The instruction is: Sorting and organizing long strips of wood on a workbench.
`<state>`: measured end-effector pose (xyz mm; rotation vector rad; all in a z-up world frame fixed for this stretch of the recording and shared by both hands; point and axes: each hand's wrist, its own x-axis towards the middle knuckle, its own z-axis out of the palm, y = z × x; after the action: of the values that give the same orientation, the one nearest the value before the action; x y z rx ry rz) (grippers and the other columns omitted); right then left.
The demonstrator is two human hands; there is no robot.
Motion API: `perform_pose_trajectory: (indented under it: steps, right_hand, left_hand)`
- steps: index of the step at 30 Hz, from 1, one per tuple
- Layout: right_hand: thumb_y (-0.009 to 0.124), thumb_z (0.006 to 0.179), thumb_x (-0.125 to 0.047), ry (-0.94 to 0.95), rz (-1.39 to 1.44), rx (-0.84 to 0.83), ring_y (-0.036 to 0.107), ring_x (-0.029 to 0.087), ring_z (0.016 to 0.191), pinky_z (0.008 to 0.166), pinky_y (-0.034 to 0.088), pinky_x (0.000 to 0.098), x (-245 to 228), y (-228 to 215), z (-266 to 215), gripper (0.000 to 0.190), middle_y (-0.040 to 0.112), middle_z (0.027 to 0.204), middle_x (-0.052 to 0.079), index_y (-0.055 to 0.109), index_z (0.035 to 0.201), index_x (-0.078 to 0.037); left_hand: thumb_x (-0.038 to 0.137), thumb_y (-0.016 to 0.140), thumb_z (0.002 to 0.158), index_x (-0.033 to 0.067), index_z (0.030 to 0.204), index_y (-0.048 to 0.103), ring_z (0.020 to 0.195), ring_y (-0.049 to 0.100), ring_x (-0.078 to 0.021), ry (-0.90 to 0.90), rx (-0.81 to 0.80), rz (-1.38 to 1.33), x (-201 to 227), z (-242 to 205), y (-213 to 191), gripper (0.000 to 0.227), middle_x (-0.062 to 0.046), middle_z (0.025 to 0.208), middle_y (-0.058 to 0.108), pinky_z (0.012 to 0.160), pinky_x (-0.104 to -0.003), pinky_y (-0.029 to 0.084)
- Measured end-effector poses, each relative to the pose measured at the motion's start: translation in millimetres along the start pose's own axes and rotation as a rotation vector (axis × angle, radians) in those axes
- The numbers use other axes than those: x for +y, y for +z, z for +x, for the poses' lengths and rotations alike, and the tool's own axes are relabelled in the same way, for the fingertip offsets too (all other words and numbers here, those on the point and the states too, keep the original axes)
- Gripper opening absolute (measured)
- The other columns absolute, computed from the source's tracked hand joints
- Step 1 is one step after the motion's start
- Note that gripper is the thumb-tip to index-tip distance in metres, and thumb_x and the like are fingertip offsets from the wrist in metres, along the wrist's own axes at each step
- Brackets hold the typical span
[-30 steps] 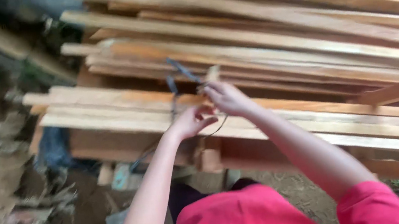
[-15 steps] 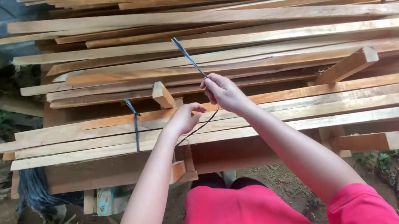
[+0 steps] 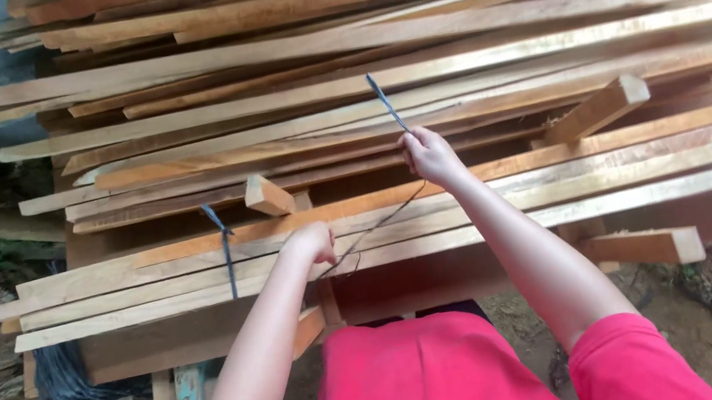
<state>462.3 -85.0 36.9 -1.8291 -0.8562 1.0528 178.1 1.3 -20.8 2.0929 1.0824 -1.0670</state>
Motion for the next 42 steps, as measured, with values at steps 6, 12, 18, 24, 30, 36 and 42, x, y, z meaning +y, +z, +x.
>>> perform_pose_trajectory:
  steps: [6, 12, 18, 24, 30, 36, 42]
  right_hand:
    - [0.047, 0.104, -0.027, 0.062, -0.103, 0.011, 0.071, 0.021, 0.061, 0.063, 0.056, 0.0333, 21.5, -53.6, 14.5, 0.030, 0.066, 0.058, 0.006, 0.073, 0.099, -0.014]
    - [0.047, 0.105, -0.028, 0.028, -0.153, 0.199, 0.072, 0.031, 0.091, 0.089, 0.052, 0.0457, 44.8, -105.4, 11.9, 0.031, 0.071, 0.074, 0.010, 0.074, 0.100, -0.014]
    - [0.046, 0.101, -0.041, 0.207, -0.190, 0.338, 0.071, 0.023, 0.101, 0.093, 0.052, 0.0419, 90.2, -141.4, 19.6, 0.032, 0.075, 0.082, -0.001, 0.074, 0.102, -0.025]
    - [0.074, 0.096, -0.018, -0.172, -0.784, 0.462, 0.022, 0.055, 0.148, 0.116, 0.021, 0.0737, 43.6, -115.4, -30.8, 0.078, 0.025, 0.160, 0.039, 0.033, 0.155, 0.011]
    - [0.054, 0.095, -0.010, -0.440, -0.206, -0.295, 0.070, 0.042, 0.108, 0.094, 0.053, 0.0550, 77.9, -55.3, -49.8, 0.048, 0.075, 0.110, 0.020, 0.053, 0.142, -0.011]
    - [0.045, 0.105, -0.008, -0.244, 0.101, -0.029, 0.074, 0.022, 0.063, 0.073, 0.057, 0.0349, 102.6, -48.3, -36.2, 0.024, 0.069, 0.064, 0.005, 0.069, 0.109, -0.004]
    - [0.058, 0.103, -0.016, 0.050, 0.647, -0.048, 0.060, 0.010, 0.108, 0.093, 0.048, 0.0282, 92.1, -50.8, -33.1, 0.027, 0.073, 0.115, -0.003, 0.071, 0.126, -0.015]
  left_hand:
    - [0.025, 0.068, 0.082, 0.0259, 0.097, 0.082, 0.118, 0.070, -0.0294, -0.009, -0.066, -0.105, 42.5, -19.9, -18.0, 0.020, -0.008, 0.116, 0.078, 0.100, -0.042, 0.056]
    - [0.020, 0.058, 0.083, 0.0177, 0.100, 0.082, 0.119, 0.069, -0.0334, -0.002, -0.011, -0.175, 104.2, -25.7, -16.8, 0.030, -0.015, 0.113, 0.078, 0.100, -0.046, 0.055]
    - [0.024, 0.059, 0.085, 0.0167, 0.107, 0.081, 0.123, 0.067, -0.0340, 0.035, 0.037, -0.213, 138.8, -19.6, -19.9, 0.032, -0.014, 0.118, 0.077, 0.105, -0.047, 0.053]
    - [0.035, 0.063, 0.092, 0.0324, 0.106, 0.081, 0.118, 0.070, -0.0284, -0.034, 0.247, -0.215, 173.2, -21.0, -39.0, 0.023, -0.002, 0.111, 0.079, 0.100, -0.047, 0.055]
    - [0.034, 0.058, 0.098, 0.0377, 0.110, 0.076, 0.114, 0.067, -0.0249, 0.093, 0.517, -0.089, 177.4, 16.8, -40.1, 0.021, 0.003, 0.109, 0.073, 0.104, -0.051, 0.045]
    - [0.025, 0.064, 0.098, 0.0183, 0.123, 0.065, 0.132, 0.048, -0.0266, 0.285, 1.363, -0.206, 201.7, 3.3, -40.0, 0.025, -0.003, 0.124, 0.058, 0.114, -0.051, 0.032]
    - [0.027, 0.059, 0.106, 0.0033, 0.118, 0.060, 0.103, 0.064, -0.0388, 0.445, 1.200, -1.003, 242.4, -15.0, 1.0, 0.026, -0.018, 0.106, 0.061, 0.096, -0.048, 0.049]
